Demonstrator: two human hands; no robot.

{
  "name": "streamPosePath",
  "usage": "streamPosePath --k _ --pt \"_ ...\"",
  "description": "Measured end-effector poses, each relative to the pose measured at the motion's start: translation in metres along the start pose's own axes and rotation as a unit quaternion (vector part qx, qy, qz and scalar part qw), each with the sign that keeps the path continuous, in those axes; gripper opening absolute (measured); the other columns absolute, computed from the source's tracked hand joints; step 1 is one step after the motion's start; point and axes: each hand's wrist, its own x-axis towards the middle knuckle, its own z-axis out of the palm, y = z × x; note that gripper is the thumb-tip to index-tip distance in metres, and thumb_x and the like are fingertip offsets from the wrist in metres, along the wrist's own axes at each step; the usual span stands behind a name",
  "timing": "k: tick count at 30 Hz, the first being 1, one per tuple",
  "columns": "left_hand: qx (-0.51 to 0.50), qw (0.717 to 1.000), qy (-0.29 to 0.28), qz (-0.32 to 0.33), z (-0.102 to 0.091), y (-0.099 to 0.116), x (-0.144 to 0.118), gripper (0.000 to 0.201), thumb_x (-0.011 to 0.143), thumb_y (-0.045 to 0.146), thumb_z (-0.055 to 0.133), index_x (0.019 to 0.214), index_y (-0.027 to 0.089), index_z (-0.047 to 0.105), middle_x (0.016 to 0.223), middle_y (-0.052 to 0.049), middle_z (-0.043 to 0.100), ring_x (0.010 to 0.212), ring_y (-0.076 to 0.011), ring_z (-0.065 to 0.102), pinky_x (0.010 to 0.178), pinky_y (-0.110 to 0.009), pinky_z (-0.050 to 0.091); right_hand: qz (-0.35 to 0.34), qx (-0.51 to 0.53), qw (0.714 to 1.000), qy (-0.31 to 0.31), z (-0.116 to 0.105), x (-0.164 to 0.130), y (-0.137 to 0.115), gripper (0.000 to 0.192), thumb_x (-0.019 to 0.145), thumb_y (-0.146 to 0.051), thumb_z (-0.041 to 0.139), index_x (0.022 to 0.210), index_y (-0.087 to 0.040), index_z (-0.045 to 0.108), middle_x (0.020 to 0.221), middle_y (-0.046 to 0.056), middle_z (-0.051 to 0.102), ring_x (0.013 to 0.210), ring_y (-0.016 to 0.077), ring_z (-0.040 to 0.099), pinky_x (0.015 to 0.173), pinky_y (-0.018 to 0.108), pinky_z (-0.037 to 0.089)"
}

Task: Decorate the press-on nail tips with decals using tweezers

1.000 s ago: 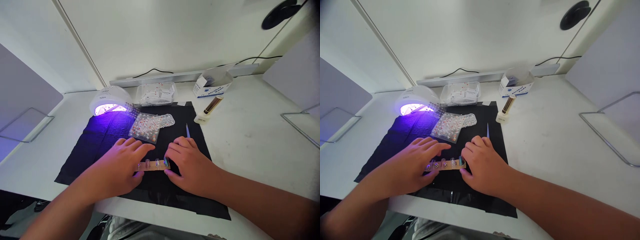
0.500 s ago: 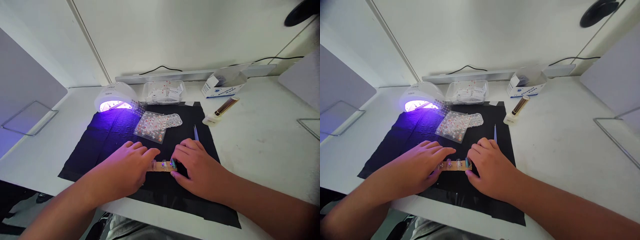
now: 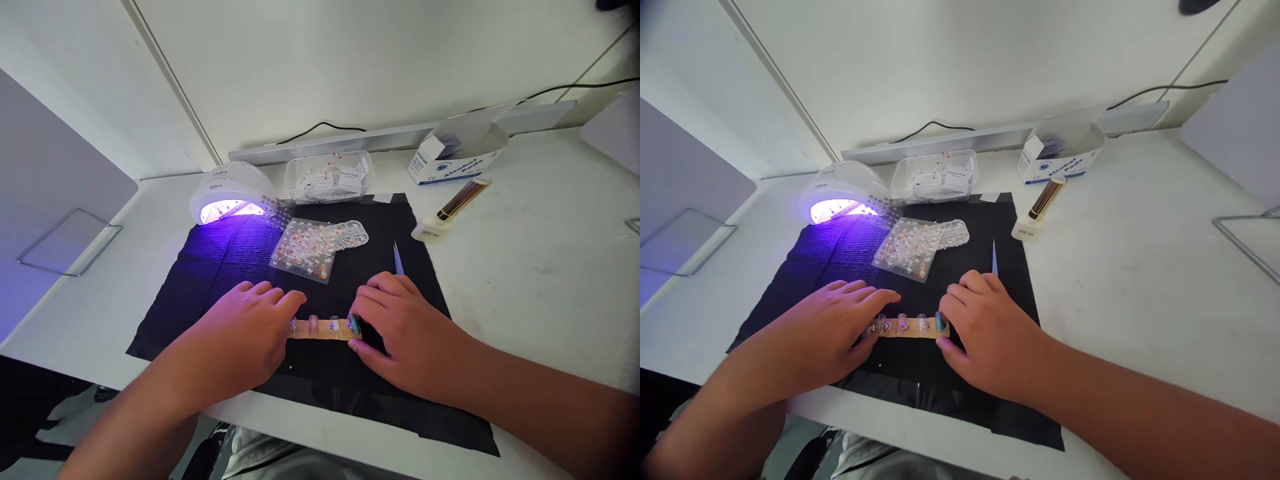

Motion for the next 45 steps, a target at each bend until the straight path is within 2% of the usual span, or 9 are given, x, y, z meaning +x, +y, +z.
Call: streamPosePath --k 14,19,23,30,40,45 --pt "0.054 0.998 0.014 0.011 0.0071 0.0015 0.0014 0.030 0.091 0.014 0.049 0.118 0.022 0.060 0.102 -0.005 0.073 0.091 -0.0275 0.069 0.077 -0.045 0.049 -0.010 -0.020 1.000 0.012 -0.0025 -0.0015 -0.0006 0.010 0.080 -0.022 0.068 0.076 -0.017 0.060 0.079 0.004 0.064 0.086 0.0235 0.049 0.078 0.039 0.037" --pt "0.065 0.998 0.014 0.012 0.0067 0.0015 0.0005 0.035 0.088 0.010 0.055 0.121 0.022 0.059 0.100 -0.004 0.073 0.086 -0.0258 0.068 0.075 -0.043 0.047 -0.011 -0.025 0.999 0.017 -0.0026 -0.0017 0.0006 0.009 0.079 -0.023 0.068 0.076 -0.017 0.061 0.078 0.003 0.063 0.084 0.0234 0.049 0.077 0.039 0.036" --pt "0.054 0.998 0.007 0.016 0.0052 0.0020 0.0020 0.036 0.088 0.010 0.056 0.121 0.023 0.059 0.096 -0.002 0.071 0.082 -0.0240 0.065 0.073 -0.041 0.045 -0.006 -0.026 0.999 0.025 -0.0024 -0.0010 0.0004 0.008 0.080 -0.021 0.066 0.076 -0.018 0.061 0.076 0.003 0.063 0.082 0.0229 0.049 0.076 0.038 0.035" --pt "-0.008 1.000 -0.004 0.012 0.0025 0.0017 0.0018 0.030 0.084 0.008 0.054 0.109 0.024 0.062 0.089 -0.001 0.068 0.081 -0.0233 0.061 0.072 -0.039 0.042 0.001 -0.019 1.000 0.023 -0.0012 -0.0013 0.0009 0.003 0.079 -0.019 0.064 0.078 -0.018 0.062 0.077 0.004 0.063 0.084 0.0246 0.052 0.078 0.040 0.037" --pt "-0.016 1.000 -0.005 0.008 0.0014 0.0013 0.0020 0.024 0.083 0.009 0.051 0.102 0.022 0.060 0.085 -0.002 0.067 0.077 -0.0240 0.061 0.069 -0.038 0.040 0.017 -0.010 1.000 0.004 -0.0025 -0.0013 0.0000 0.003 0.079 -0.019 0.063 0.078 -0.018 0.061 0.080 0.006 0.064 0.086 0.0260 0.052 0.080 0.043 0.040" --pt "-0.020 1.000 0.009 0.013 0.0031 -0.0025 0.0004 0.027 0.083 0.010 0.051 0.106 0.023 0.060 0.087 -0.002 0.067 0.078 -0.0243 0.061 0.069 -0.039 0.041 0.033 0.000 0.999 -0.007 -0.0048 -0.0006 -0.0020 0.002 0.079 -0.018 0.063 0.077 -0.018 0.061 0.080 0.005 0.065 0.086 0.0258 0.052 0.081 0.044 0.041"
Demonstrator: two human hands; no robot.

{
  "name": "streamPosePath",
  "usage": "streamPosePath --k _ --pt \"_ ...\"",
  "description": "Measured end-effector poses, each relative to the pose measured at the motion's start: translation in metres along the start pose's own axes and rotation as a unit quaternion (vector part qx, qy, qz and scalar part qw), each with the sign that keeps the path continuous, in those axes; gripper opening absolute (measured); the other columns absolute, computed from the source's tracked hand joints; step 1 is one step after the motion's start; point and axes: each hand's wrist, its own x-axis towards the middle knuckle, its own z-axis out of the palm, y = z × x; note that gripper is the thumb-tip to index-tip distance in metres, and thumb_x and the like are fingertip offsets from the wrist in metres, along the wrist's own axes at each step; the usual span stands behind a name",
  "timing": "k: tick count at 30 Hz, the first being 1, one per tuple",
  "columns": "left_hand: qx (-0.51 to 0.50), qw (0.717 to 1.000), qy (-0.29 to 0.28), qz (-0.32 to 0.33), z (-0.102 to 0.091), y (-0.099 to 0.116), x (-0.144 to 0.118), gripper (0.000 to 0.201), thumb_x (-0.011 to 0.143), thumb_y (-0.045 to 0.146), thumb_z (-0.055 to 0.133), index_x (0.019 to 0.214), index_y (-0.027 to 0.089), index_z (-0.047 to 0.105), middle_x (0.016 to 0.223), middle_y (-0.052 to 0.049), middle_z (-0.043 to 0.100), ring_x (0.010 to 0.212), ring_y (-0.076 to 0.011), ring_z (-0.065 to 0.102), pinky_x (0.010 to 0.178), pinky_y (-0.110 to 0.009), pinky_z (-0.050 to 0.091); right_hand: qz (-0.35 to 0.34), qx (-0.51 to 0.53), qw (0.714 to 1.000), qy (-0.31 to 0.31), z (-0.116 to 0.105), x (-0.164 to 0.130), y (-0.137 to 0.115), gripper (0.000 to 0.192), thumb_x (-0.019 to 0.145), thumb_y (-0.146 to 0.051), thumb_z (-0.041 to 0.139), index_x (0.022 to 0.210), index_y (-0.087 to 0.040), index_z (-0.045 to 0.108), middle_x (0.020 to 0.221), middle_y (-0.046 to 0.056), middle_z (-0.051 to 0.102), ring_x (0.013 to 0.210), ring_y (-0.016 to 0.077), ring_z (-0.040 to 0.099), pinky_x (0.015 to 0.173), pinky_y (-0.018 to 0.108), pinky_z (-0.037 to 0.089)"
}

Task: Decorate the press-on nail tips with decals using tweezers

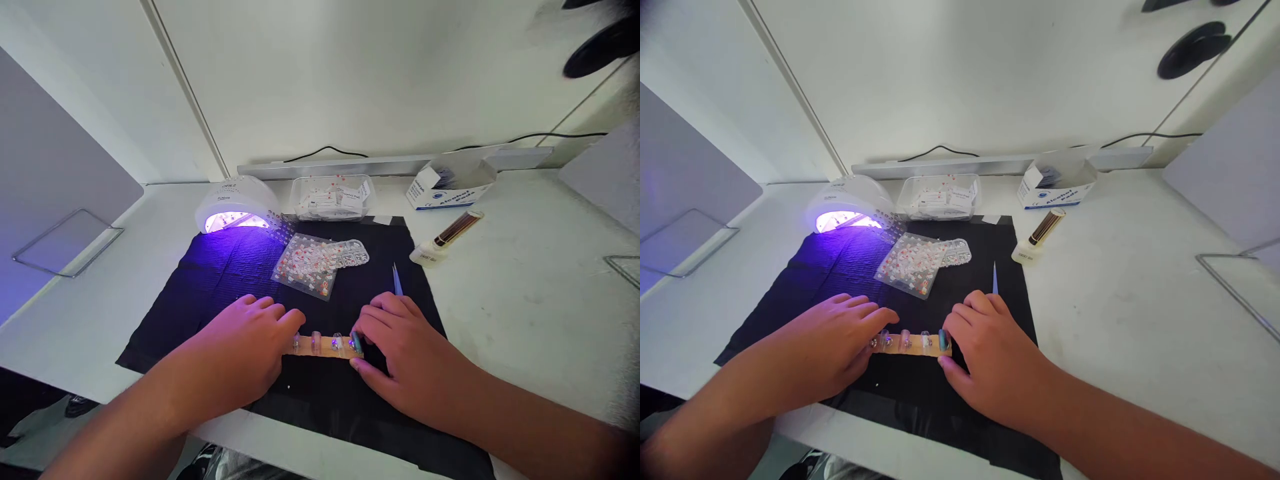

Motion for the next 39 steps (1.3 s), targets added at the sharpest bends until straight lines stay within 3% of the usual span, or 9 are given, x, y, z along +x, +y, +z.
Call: streamPosePath --k 14,20,26,31,34,36,39 --pt "-0.022 0.999 -0.035 -0.007 -0.006 -0.006 -0.002 0.038 0.087 0.014 0.050 0.123 0.022 0.057 0.096 -0.006 0.070 0.089 -0.0265 0.065 0.081 -0.045 0.049 0.003 0.003 1.000 -0.002 0.003 0.002 0.003 0.004 0.078 -0.018 0.065 0.080 -0.020 0.062 0.080 0.005 0.066 0.086 0.0259 0.054 0.079 0.042 0.041" --pt "-0.033 0.999 -0.036 -0.009 -0.009 -0.008 -0.004 0.049 0.079 0.016 0.061 0.128 0.023 0.055 0.115 -0.008 0.069 0.105 -0.0293 0.065 0.091 -0.047 0.048 0.012 0.002 1.000 -0.012 0.001 0.002 0.002 0.006 0.079 -0.018 0.066 0.078 -0.020 0.060 0.081 0.005 0.066 0.087 0.0260 0.054 0.080 0.043 0.041" --pt "-0.073 0.997 0.004 -0.022 -0.017 -0.016 -0.011 0.057 0.079 0.032 0.067 0.133 0.024 0.052 0.121 -0.007 0.068 0.111 -0.0295 0.063 0.094 -0.045 0.046 0.001 -0.010 1.000 -0.014 -0.001 0.000 0.002 0.006 0.081 -0.019 0.065 0.077 -0.019 0.059 0.080 0.005 0.066 0.087 0.0256 0.054 0.081 0.043 0.040" --pt "-0.146 0.986 0.063 -0.050 -0.027 -0.030 -0.002 0.031 0.084 0.034 0.062 0.113 0.023 0.062 0.082 0.002 0.065 0.070 -0.0174 0.060 0.066 -0.032 0.044 -0.025 -0.033 0.999 0.011 0.000 0.000 0.002 0.008 0.081 -0.020 0.067 0.078 -0.019 0.059 0.080 0.005 0.067 0.086 0.0253 0.055 0.082 0.043 0.039" --pt "-0.148 0.974 0.130 -0.111 -0.021 -0.041 0.014 0.012 0.091 0.026 0.056 0.096 0.018 0.063 0.069 0.003 0.057 0.062 -0.0147 0.054 0.062 -0.030 0.043 -0.042 -0.039 0.998 0.026 -0.003 0.000 0.002 0.012 0.082 -0.027 0.070 0.083 -0.020 0.061 0.081 0.004 0.067 0.086 0.0254 0.055 0.081 0.042 0.040" --pt "-0.153 0.964 0.156 -0.154 -0.011 -0.047 0.026 0.014 0.095 0.028 0.057 0.095 0.015 0.063 0.074 0.001 0.061 0.067 -0.0149 0.058 0.066 -0.031 0.049 -0.053 -0.038 0.997 0.048 -0.008 -0.001 0.005 0.015 0.086 -0.034 0.066 0.091 -0.020 0.061 0.081 0.005 0.065 0.085 0.0252 0.056 0.080 0.042 0.041" --pt "-0.173 0.949 0.171 -0.199 0.005 -0.054 0.041 0.026 0.098 0.035 0.059 0.113 0.014 0.063 0.108 -0.007 0.067 0.090 -0.0187 0.066 0.079 -0.037 0.058 -0.043 -0.043 0.993 0.100 -0.022 -0.002 0.015 0.017 0.092 -0.034 0.053 0.097 -0.019 0.059 0.076 0.005 0.062 0.078 0.0244 0.056 0.075 0.040 0.043"
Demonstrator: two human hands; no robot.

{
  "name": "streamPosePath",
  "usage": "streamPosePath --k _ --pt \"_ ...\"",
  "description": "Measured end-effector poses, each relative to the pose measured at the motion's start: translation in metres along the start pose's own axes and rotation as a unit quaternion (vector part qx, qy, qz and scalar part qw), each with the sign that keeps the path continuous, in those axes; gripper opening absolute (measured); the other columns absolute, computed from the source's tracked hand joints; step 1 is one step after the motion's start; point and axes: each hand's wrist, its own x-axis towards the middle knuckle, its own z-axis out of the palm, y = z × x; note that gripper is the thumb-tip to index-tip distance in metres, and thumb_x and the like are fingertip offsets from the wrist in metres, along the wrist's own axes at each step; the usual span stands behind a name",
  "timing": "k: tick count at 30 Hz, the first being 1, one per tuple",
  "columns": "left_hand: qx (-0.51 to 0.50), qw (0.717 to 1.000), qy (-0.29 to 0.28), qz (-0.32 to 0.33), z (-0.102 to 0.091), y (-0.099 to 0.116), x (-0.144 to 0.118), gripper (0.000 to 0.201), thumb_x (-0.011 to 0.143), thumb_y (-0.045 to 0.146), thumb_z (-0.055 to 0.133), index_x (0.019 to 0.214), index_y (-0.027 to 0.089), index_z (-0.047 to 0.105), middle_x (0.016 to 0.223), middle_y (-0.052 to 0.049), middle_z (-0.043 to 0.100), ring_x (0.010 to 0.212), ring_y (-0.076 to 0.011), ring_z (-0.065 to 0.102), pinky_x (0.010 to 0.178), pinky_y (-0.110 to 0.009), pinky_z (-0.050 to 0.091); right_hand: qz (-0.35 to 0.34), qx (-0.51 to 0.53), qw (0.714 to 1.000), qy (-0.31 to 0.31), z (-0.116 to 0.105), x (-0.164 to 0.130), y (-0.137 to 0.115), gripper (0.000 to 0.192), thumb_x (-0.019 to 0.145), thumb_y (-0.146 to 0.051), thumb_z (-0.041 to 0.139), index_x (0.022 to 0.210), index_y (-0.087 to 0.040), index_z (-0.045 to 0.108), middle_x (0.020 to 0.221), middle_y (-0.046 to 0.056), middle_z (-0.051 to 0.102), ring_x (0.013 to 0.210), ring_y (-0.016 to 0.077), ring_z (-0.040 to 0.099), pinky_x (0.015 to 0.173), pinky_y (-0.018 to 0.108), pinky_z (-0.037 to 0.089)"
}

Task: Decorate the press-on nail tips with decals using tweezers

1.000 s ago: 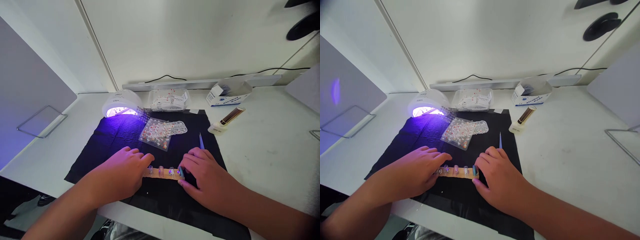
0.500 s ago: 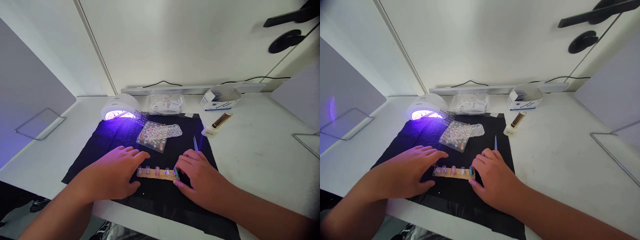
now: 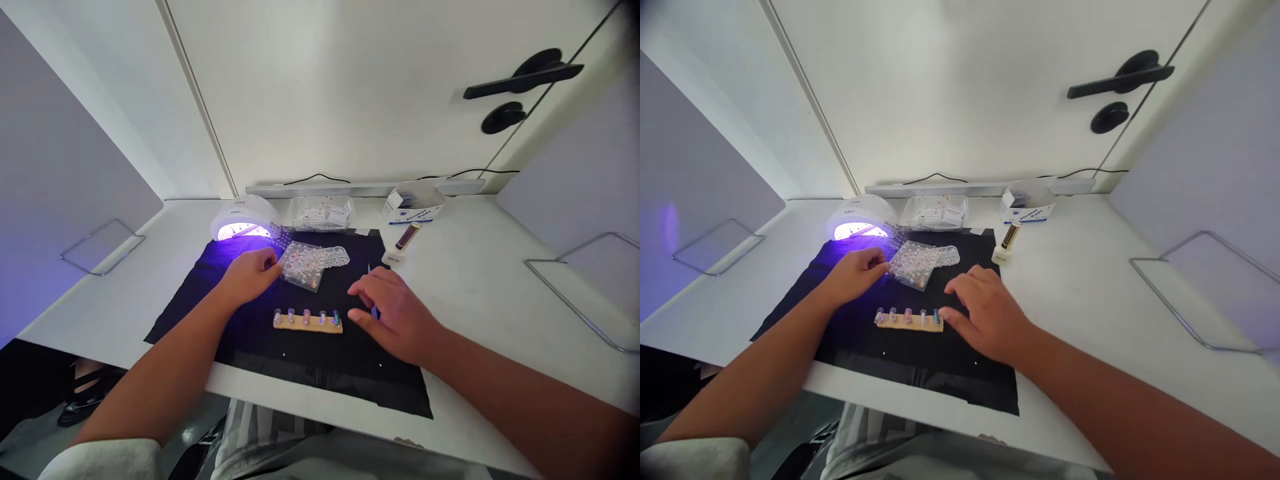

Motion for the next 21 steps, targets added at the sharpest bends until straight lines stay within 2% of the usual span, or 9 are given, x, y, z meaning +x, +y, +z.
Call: streamPosePath --k 3,6,7,8,10,12,21 --pt "-0.030 0.999 0.012 -0.026 0.012 -0.006 0.007 0.032 0.097 0.035 0.060 0.122 0.015 0.060 0.120 -0.010 0.065 0.101 -0.0221 0.066 0.086 -0.042 0.058 0.047 -0.022 0.999 0.016 -0.013 0.002 0.014 0.019 0.097 -0.031 0.044 0.099 -0.019 0.058 0.069 0.002 0.060 0.064 0.0201 0.057 0.066 0.036 0.045" --pt "-0.062 0.997 0.015 -0.039 0.018 -0.007 0.012 0.035 0.097 0.035 0.060 0.126 0.016 0.059 0.123 -0.010 0.063 0.104 -0.0232 0.066 0.088 -0.044 0.058 0.080 -0.055 0.995 -0.023 -0.020 0.004 0.022 0.022 0.100 -0.030 0.042 0.106 -0.018 0.060 0.070 0.000 0.063 0.066 0.0188 0.062 0.065 0.034 0.049" --pt "-0.073 0.996 0.014 -0.041 0.019 -0.006 0.013 0.035 0.097 0.035 0.061 0.126 0.016 0.058 0.124 -0.010 0.063 0.104 -0.0234 0.065 0.088 -0.044 0.057 0.084 -0.067 0.993 -0.047 -0.020 0.004 0.023 0.022 0.100 -0.031 0.046 0.109 -0.018 0.061 0.076 0.001 0.066 0.070 0.0183 0.064 0.069 0.035 0.053" --pt "-0.084 0.995 0.013 -0.042 0.020 -0.005 0.014 0.035 0.097 0.035 0.061 0.127 0.016 0.058 0.124 -0.011 0.063 0.105 -0.0236 0.065 0.088 -0.044 0.057 0.086 -0.078 0.991 -0.071 -0.020 0.005 0.023 0.023 0.099 -0.033 0.052 0.112 -0.017 0.062 0.090 0.004 0.069 0.078 0.0183 0.067 0.074 0.037 0.056" --pt "-0.106 0.993 0.011 -0.043 0.022 -0.002 0.016 0.035 0.097 0.034 0.061 0.127 0.016 0.058 0.125 -0.011 0.063 0.105 -0.0238 0.065 0.089 -0.045 0.057 0.086 -0.093 0.985 -0.120 -0.018 0.005 0.020 0.031 0.096 -0.035 0.061 0.121 -0.017 0.061 0.120 0.009 0.066 0.099 0.0214 0.067 0.084 0.042 0.059" --pt "-0.128 0.991 0.010 -0.044 0.023 0.000 0.017 0.035 0.097 0.033 0.061 0.127 0.016 0.058 0.125 -0.011 0.062 0.106 -0.0240 0.065 0.089 -0.045 0.057 0.091 -0.105 0.979 -0.151 -0.017 0.005 0.018 0.034 0.095 -0.034 0.062 0.124 -0.017 0.060 0.126 0.010 0.064 0.105 0.0231 0.066 0.088 0.045 0.058" --pt "-0.206 0.976 -0.024 -0.061 0.007 -0.015 0.015 0.035 0.097 0.033 0.061 0.126 0.016 0.059 0.125 -0.011 0.062 0.106 -0.0239 0.065 0.088 -0.045 0.057 0.094 -0.102 0.966 -0.218 -0.030 0.004 0.022 0.031 0.096 -0.034 0.060 0.124 -0.019 0.061 0.127 0.010 0.064 0.106 0.0226 0.066 0.089 0.044 0.058"
